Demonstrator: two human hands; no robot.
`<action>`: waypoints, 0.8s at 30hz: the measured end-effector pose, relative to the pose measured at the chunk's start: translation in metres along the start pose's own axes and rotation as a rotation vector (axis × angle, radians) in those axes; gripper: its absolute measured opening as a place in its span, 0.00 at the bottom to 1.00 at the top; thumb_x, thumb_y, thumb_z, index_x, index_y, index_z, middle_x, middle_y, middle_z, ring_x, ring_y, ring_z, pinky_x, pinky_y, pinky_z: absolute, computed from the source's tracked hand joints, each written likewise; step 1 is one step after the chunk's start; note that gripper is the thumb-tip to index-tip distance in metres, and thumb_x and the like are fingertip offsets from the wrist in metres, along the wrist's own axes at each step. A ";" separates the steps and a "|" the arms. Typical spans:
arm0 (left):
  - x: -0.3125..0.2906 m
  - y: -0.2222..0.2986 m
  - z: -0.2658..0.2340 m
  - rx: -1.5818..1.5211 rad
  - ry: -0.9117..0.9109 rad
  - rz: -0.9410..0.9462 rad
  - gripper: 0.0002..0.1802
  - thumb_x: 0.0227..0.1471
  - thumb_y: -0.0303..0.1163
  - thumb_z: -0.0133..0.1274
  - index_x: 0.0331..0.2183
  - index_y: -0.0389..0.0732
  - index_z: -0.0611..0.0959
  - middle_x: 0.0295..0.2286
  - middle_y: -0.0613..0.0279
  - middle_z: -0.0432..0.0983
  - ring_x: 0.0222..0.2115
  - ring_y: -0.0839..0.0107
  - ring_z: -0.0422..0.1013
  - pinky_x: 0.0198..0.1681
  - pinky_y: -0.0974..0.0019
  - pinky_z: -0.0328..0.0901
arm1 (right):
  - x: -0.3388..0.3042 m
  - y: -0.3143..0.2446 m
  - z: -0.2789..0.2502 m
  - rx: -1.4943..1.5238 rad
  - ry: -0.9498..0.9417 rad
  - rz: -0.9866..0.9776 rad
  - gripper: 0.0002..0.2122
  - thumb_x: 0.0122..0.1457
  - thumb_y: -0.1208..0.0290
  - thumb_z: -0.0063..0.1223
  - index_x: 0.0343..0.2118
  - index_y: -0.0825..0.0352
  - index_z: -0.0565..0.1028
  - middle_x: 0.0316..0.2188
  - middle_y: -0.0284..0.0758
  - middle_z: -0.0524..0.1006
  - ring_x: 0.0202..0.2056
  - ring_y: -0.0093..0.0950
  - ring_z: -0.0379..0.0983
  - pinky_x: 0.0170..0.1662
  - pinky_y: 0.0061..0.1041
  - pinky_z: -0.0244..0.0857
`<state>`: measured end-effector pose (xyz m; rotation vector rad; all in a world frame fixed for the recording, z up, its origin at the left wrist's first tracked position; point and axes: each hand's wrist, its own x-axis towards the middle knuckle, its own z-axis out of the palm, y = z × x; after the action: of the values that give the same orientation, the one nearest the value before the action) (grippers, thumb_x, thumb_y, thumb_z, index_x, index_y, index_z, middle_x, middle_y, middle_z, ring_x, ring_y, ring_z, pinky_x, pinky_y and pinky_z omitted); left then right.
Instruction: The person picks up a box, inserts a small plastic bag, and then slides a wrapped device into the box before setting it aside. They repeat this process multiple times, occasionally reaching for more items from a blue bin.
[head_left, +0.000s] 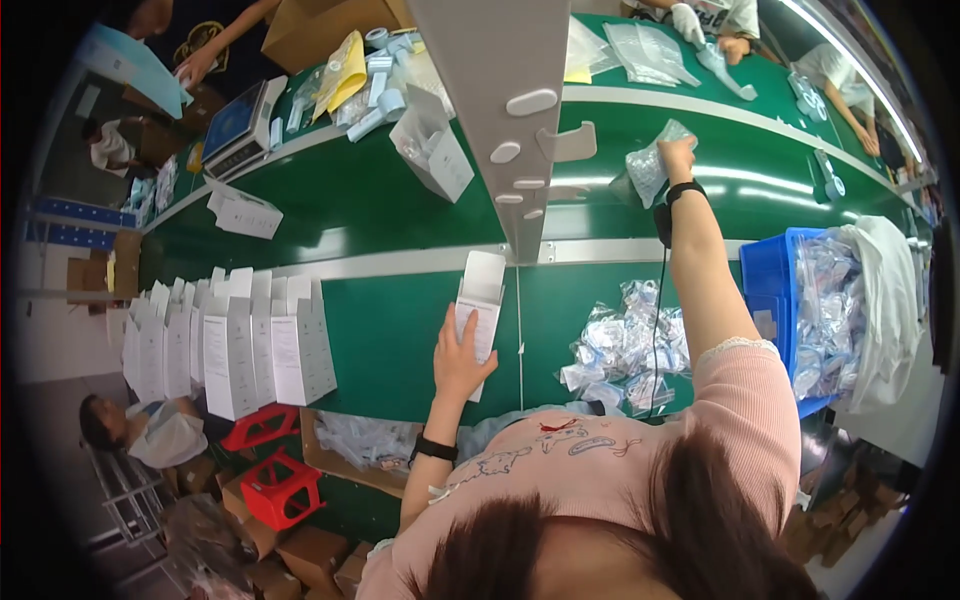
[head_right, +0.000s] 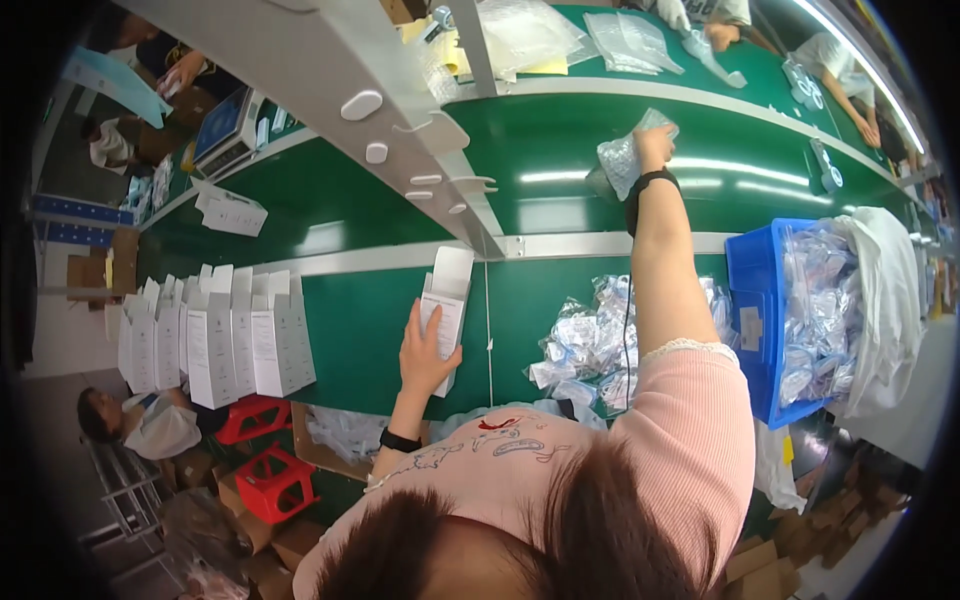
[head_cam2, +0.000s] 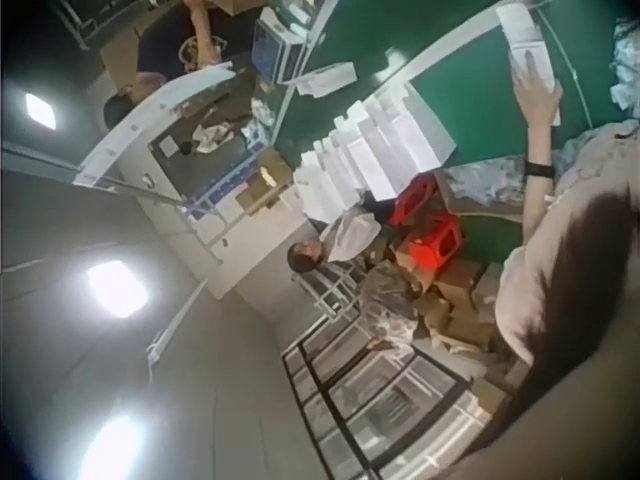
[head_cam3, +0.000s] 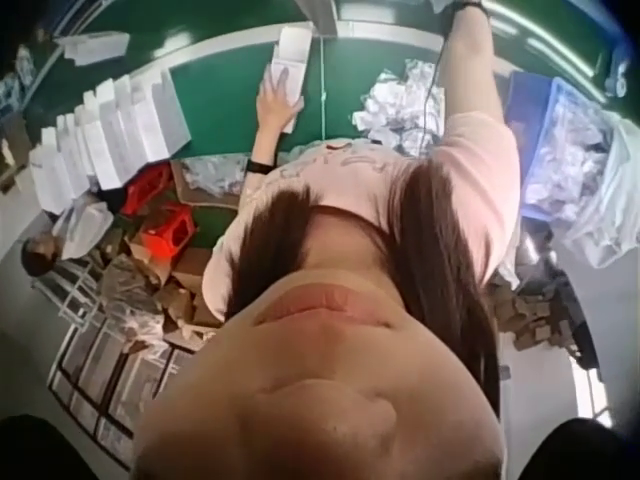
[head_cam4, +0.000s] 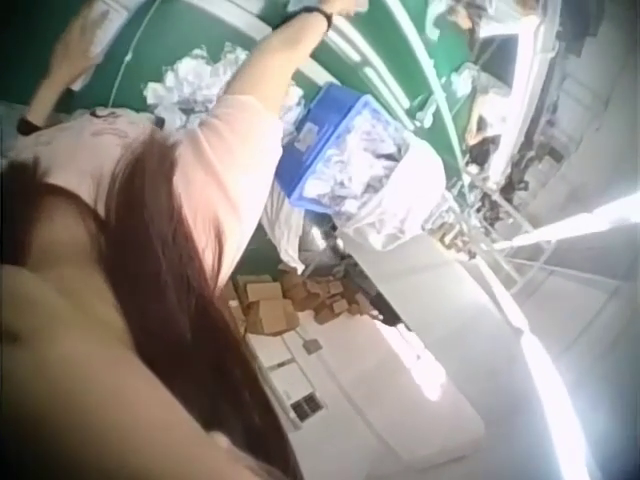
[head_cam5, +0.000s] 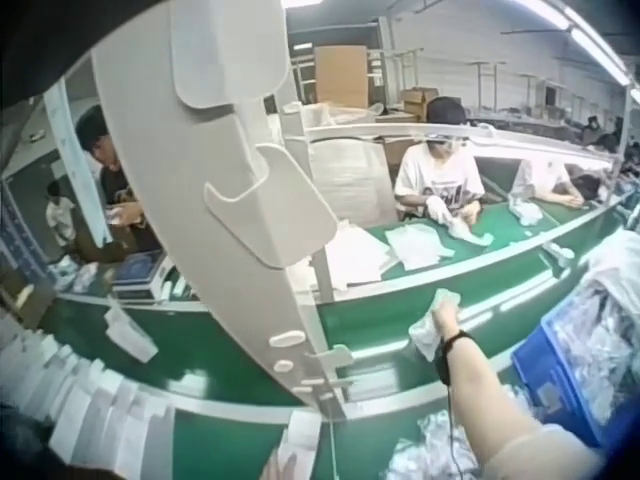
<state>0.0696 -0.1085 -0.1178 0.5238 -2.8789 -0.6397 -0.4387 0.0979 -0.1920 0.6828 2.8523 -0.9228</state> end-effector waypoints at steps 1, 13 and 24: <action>0.002 0.000 -0.001 -0.009 -0.008 0.027 0.41 0.29 0.37 0.61 0.48 0.41 0.64 0.49 0.45 0.54 0.45 0.49 0.59 0.43 0.57 0.61 | -0.005 0.009 0.000 -0.012 -0.009 0.009 0.43 0.41 0.56 0.57 0.57 0.59 0.43 0.46 0.52 0.62 0.45 0.48 0.63 0.44 0.41 0.61; 0.068 -0.037 0.015 -0.267 -0.263 -0.188 0.38 0.32 0.35 0.63 0.45 0.41 0.62 0.42 0.47 0.59 0.43 0.54 0.61 0.42 0.60 0.61 | -0.244 0.081 -0.123 1.506 -0.838 -0.027 0.23 0.49 0.72 0.46 0.50 0.66 0.59 0.41 0.40 0.68 0.41 0.34 0.68 0.45 0.32 0.64; 0.009 -0.027 -0.019 -1.165 -0.097 -0.381 0.37 0.29 0.29 0.64 0.42 0.41 0.61 0.34 0.54 0.67 0.35 0.62 0.67 0.34 0.64 0.66 | -0.368 0.051 -0.109 1.709 -0.995 0.233 0.18 0.50 0.68 0.47 0.44 0.70 0.65 0.38 0.40 0.72 0.37 0.34 0.71 0.43 0.32 0.65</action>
<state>0.0738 -0.1421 -0.1125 0.7926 -1.9187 -2.1586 -0.0783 0.0532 -0.0592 0.2955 0.6788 -2.4726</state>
